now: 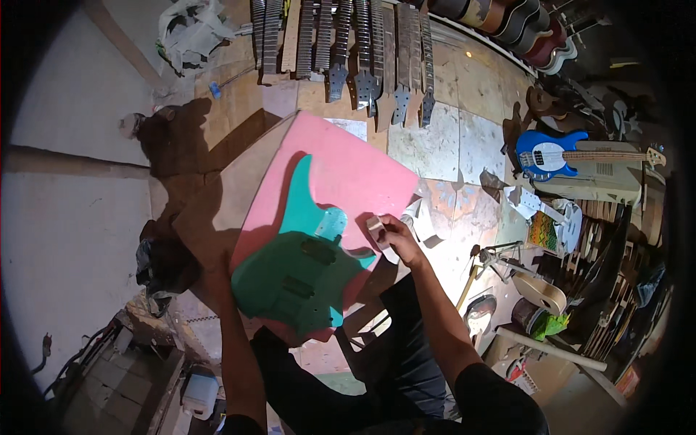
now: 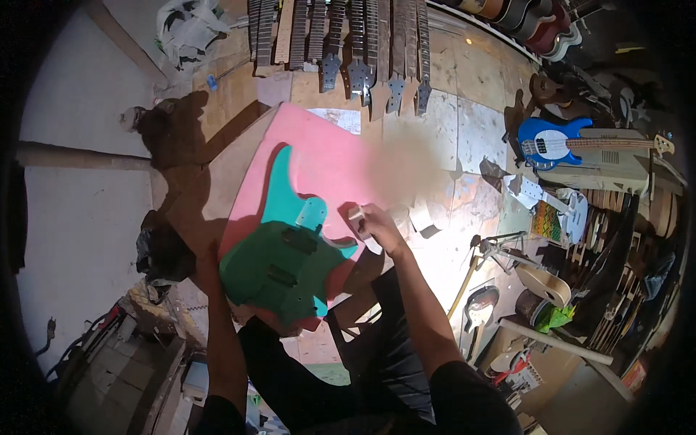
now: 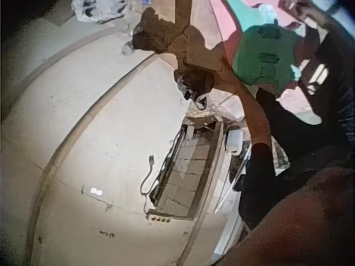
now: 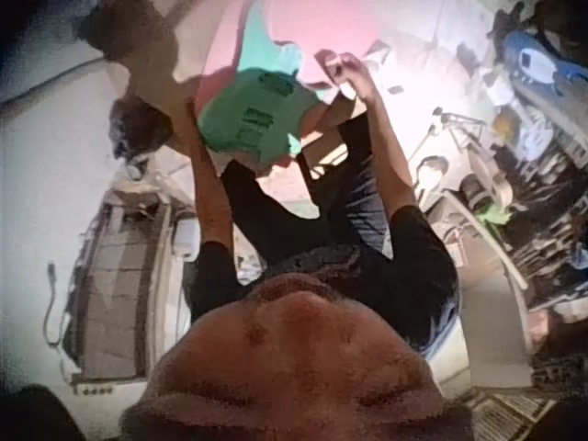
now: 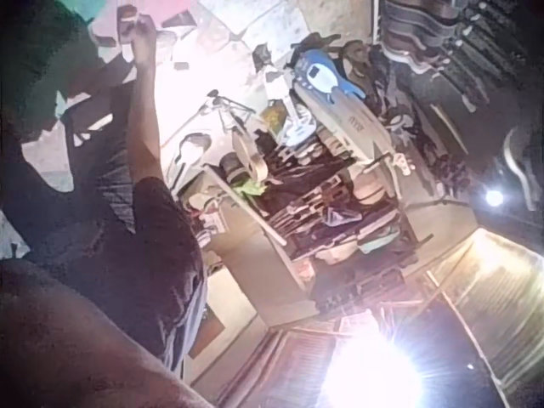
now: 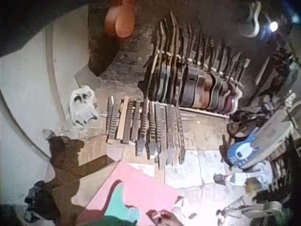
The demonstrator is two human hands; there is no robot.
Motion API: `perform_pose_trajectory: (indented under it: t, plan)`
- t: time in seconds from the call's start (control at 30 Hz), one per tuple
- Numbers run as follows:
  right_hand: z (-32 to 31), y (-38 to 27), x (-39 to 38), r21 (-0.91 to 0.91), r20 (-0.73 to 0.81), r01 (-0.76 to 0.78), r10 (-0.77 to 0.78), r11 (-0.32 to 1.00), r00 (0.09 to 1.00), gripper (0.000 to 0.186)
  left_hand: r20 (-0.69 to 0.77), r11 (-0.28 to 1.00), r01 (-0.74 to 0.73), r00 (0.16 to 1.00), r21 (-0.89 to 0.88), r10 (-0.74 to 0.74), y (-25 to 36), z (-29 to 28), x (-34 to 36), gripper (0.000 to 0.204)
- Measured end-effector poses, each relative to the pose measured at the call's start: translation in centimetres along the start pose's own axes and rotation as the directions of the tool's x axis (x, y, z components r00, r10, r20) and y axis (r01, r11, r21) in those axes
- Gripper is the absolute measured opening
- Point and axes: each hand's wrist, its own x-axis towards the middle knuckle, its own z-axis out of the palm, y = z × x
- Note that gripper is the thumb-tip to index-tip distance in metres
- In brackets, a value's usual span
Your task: The person rubs the surface of a green electric guitar body with a piece of sandpaper while holding the guitar in place on a padded surface.
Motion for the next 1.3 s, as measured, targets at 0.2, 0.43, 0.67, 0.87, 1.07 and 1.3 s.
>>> perform_pose_trajectory:
  t: [0.2,0.43,0.67,0.87,1.07,1.3]
  plan:
    - [-4.6,0.4,-4.9,0.151,-0.189,0.033,-0.004,0.988,0.982,0.040,0.182,0.946,-0.194,0.972,0.259,0.150,4.3,5.6,4.0,0.059]
    - [-10.4,1.8,-7.6,0.248,-0.391,0.107,-0.002,0.963,0.920,0.035,0.093,0.898,-0.428,0.903,0.104,0.420,14.6,13.0,2.5,0.084]
    - [-16.4,4.2,-8.3,0.214,-0.424,0.075,0.023,0.974,0.906,0.051,0.318,0.988,-0.103,0.938,-0.115,0.135,15.3,20.7,5.4,0.107]
    - [-19.0,4.7,-10.3,0.290,-0.471,0.128,0.025,0.948,0.882,0.039,0.251,0.987,-0.131,0.962,0.097,0.103,25.8,22.9,-1.1,0.087]
    - [-18.6,4.6,-9.9,0.278,-0.463,0.147,-0.002,0.949,0.887,0.052,0.085,0.835,-0.549,0.832,-0.013,0.548,25.1,22.9,0.2,0.077]
    - [-19.5,4.2,-10.7,0.316,-0.365,0.156,-0.032,0.936,0.930,0.047,0.157,0.859,-0.512,0.847,-0.015,0.508,24.2,22.8,-1.1,0.070]
